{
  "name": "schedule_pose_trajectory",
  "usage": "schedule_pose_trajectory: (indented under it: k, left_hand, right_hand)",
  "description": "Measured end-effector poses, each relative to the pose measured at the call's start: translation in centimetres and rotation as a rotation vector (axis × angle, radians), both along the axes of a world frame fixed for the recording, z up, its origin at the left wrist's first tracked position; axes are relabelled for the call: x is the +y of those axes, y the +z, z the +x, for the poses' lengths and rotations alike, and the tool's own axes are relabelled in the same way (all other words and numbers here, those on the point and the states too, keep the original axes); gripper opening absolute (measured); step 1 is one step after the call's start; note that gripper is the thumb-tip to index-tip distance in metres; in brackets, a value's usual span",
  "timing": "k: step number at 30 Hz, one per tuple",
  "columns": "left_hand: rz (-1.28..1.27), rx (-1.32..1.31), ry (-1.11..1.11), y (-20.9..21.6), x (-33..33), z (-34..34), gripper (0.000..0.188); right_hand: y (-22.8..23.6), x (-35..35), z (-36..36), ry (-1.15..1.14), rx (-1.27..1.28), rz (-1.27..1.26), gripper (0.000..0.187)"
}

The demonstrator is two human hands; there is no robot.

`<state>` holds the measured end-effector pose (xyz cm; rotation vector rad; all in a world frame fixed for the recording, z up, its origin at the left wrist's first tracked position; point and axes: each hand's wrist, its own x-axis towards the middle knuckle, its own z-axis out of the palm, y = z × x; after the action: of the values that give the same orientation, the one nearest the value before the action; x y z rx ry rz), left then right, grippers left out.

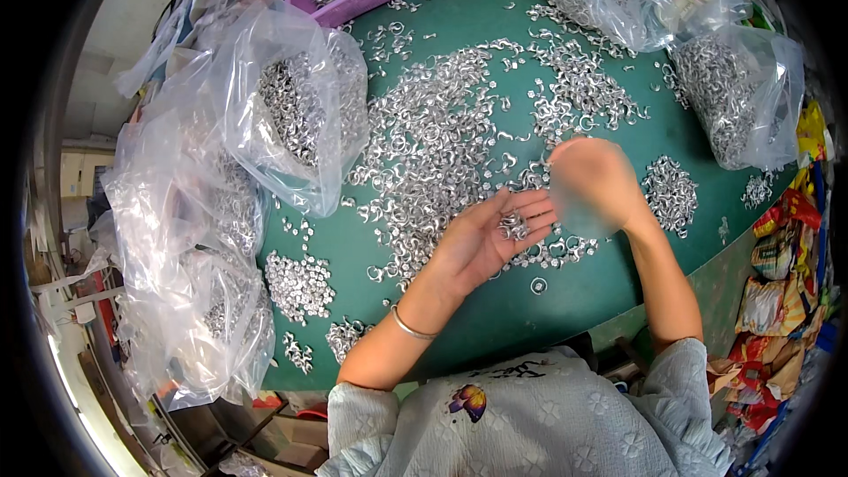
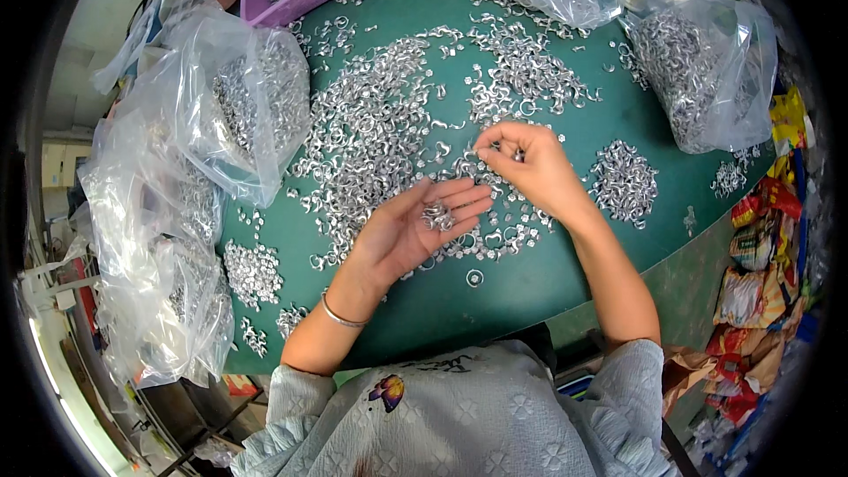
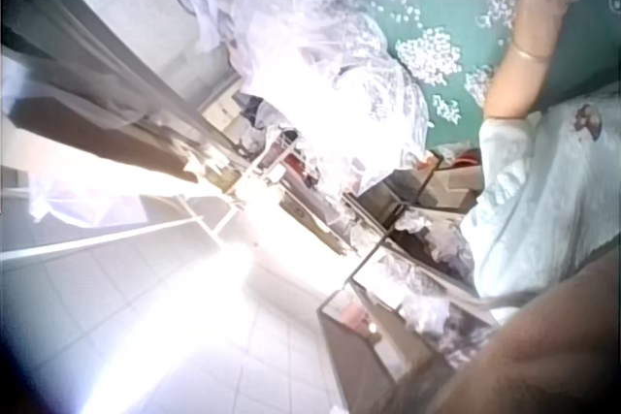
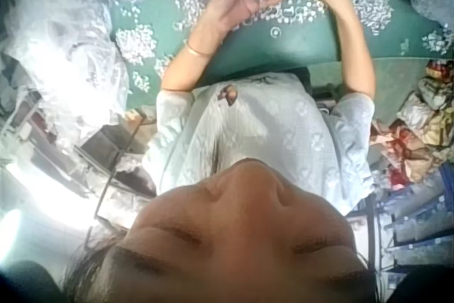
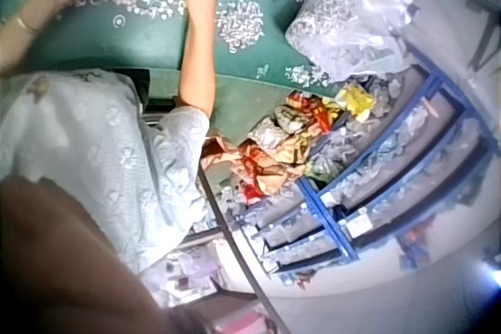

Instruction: The person sorts and inspects small metal rings and button components by hand on a green workbench, picking up individual pieces and moving them between piles.

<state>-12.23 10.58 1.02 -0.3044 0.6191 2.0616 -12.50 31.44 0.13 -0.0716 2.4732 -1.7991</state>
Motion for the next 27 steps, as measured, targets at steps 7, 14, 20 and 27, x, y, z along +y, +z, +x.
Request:
schedule_pose_trajectory:
  k: [7, 14, 20, 27]
  left_hand:
    - [0.076, -0.045, 0.062, -0.9, 0.1, 0.5, 0.046]
    - [0.031, -0.013, 0.034, 0.3, 0.5, 0.9, 0.055]
    - [0.046, 0.086, -0.015, 0.7, 0.4, 1.2, 0.06]
    - [-0.041, 0.146, -0.014, 1.5, 0.6, 1.8, 0.06]
  right_hand:
    - [2.1, -2.3, 3.6, 0.066, 0.035, 0.035, 0.014]
    - [5.5, -3.6, 3.8, 0.182, 0.177, 0.205, 0.02]
    - [4.3, -3.4, 4.1, 0.252, 0.331, 0.465, 0.019]
    - [6.1, -4.1, 4.3, 0.217, 0.154, 0.439, 0.013]
